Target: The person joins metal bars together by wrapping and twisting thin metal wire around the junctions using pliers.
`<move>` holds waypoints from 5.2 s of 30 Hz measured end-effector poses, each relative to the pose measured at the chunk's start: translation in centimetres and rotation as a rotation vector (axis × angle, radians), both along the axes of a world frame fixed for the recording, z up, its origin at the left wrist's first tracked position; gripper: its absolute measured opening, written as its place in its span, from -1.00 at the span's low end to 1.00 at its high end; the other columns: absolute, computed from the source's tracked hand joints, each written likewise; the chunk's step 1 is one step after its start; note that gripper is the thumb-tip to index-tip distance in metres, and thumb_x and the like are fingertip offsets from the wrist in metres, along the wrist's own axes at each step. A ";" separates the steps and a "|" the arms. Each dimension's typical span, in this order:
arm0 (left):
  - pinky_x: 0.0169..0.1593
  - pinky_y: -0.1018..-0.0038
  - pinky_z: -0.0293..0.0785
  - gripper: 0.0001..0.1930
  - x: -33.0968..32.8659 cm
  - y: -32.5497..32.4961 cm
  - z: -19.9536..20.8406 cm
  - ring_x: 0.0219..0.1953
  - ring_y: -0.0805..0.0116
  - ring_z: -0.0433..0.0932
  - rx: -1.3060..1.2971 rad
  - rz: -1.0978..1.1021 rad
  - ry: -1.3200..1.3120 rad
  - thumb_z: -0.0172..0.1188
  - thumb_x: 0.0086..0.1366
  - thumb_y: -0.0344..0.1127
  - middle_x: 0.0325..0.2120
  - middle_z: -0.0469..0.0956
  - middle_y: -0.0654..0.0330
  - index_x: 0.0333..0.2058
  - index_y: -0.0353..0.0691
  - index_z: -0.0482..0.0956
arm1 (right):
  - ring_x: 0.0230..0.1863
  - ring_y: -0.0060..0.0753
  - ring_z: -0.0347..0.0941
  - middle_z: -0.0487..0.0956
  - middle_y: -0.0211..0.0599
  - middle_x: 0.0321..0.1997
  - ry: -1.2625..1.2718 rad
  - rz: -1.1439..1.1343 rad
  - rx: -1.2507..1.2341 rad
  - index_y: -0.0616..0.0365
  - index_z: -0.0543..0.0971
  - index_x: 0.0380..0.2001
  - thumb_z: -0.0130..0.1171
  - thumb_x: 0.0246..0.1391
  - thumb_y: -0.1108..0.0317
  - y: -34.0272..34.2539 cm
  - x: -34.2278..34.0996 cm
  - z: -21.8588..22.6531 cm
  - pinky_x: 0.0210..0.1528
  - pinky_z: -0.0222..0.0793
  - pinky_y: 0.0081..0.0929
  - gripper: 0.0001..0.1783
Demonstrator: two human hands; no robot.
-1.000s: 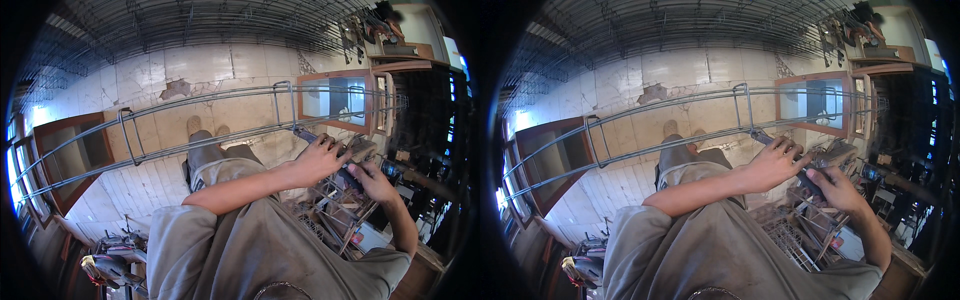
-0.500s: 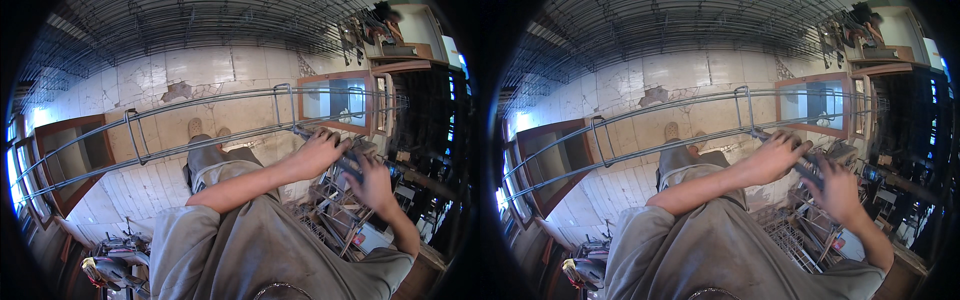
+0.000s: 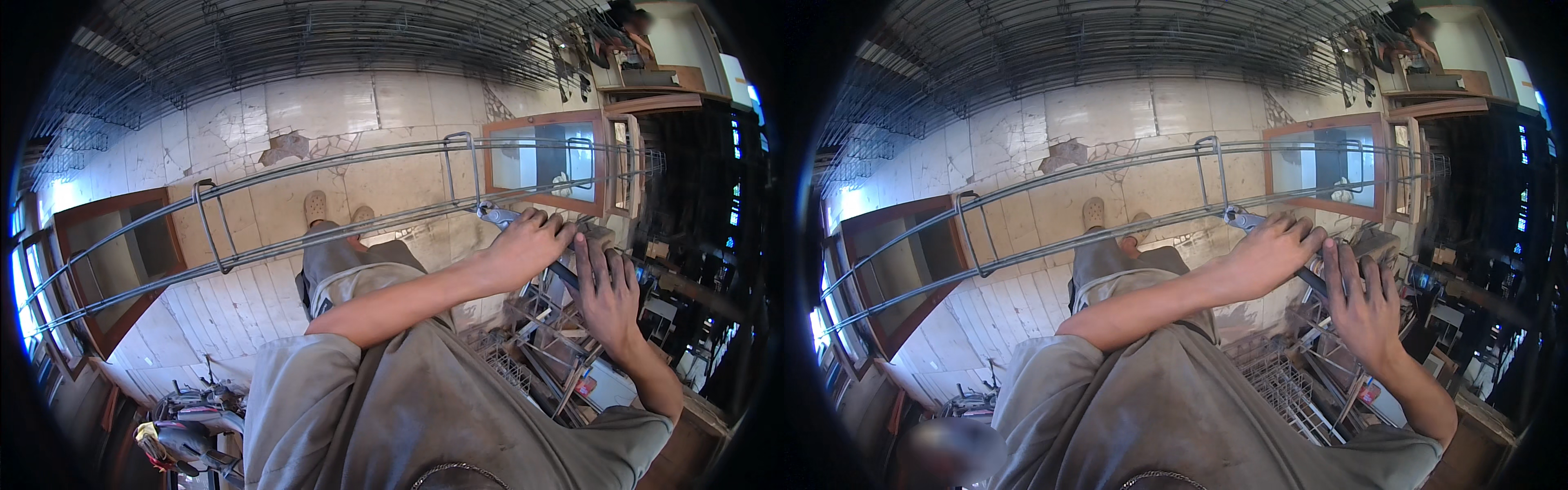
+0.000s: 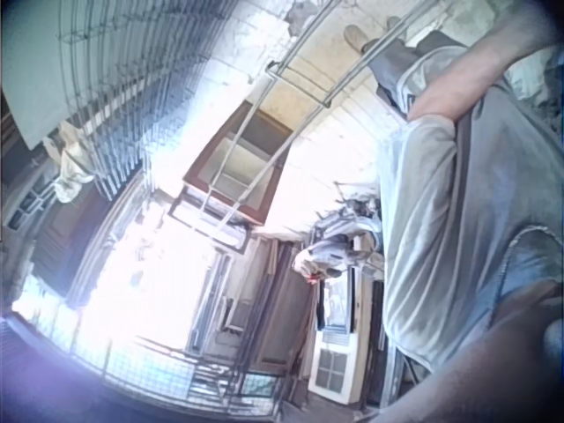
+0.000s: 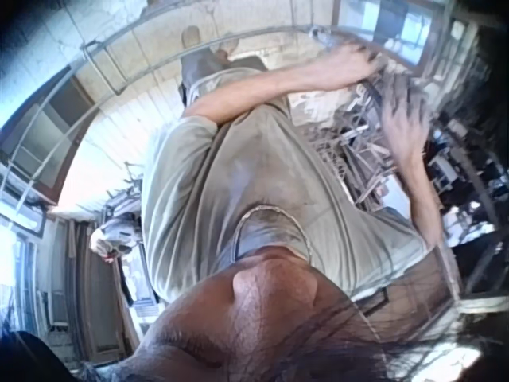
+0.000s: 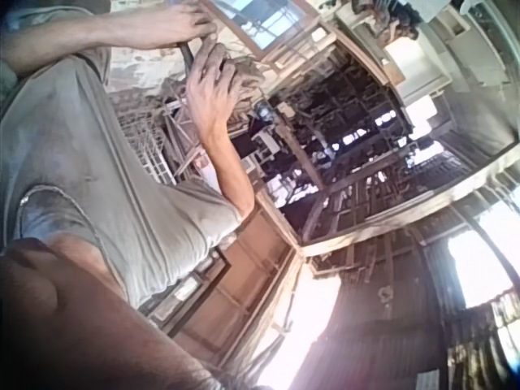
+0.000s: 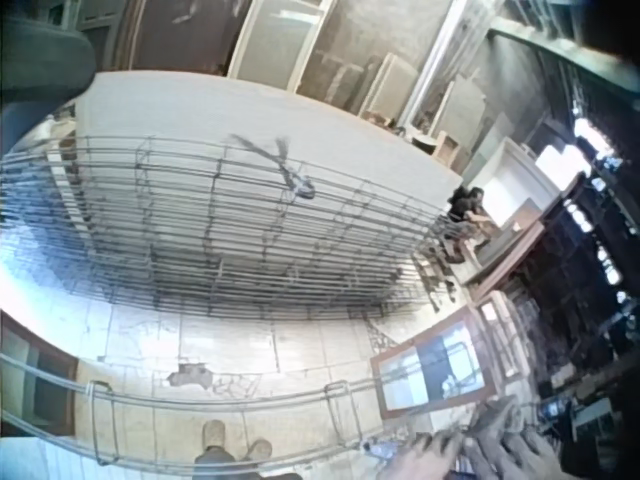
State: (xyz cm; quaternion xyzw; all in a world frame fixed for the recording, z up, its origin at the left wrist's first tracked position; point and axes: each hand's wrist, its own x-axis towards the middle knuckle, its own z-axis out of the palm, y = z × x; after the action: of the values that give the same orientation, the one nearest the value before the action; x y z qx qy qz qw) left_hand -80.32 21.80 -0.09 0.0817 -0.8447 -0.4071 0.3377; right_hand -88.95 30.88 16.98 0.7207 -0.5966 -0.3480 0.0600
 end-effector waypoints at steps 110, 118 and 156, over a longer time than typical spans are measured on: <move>-0.30 0.02 0.54 -0.66 108.6 -16.6 -14.5 -0.38 -0.25 0.60 0.663 1.206 -0.516 0.19 0.08 -0.41 -0.44 0.57 -0.30 -0.16 -0.46 0.46 | 0.08 0.20 0.30 0.29 0.17 0.07 -1.484 -0.139 -0.236 0.32 0.42 -0.01 0.20 0.08 0.28 -24.5 104.4 -35.8 0.12 0.25 -0.08 -0.54; -0.18 0.21 0.46 -0.51 125.6 -9.1 0.5 -0.24 -0.04 0.58 0.703 0.070 -0.199 0.18 0.30 -0.01 -0.32 0.60 -0.11 -0.02 -0.34 0.47 | 0.12 0.13 0.30 0.36 0.04 0.07 -1.177 -0.243 -0.497 0.24 0.37 0.02 0.22 0.08 0.34 -22.6 111.1 -37.2 0.13 0.25 -0.11 -0.54; 0.05 0.17 0.41 -0.53 119.8 -10.6 -0.6 -0.04 -0.03 0.53 0.416 0.507 -0.430 0.30 0.23 -0.07 -0.12 0.54 -0.14 -0.06 -0.32 0.49 | -0.26 -0.21 0.58 0.40 0.06 0.05 -1.374 -1.100 -0.619 0.27 0.40 0.07 0.18 0.16 0.36 -3.7 101.8 -38.8 -0.27 0.52 -0.39 -0.56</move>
State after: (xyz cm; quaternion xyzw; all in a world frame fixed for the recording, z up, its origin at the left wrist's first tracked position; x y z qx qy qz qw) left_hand 39.49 11.20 -0.66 0.4380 -0.7486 -0.4469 0.2190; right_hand 12.86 27.15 -21.83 0.3366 -0.8248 0.3497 -0.2900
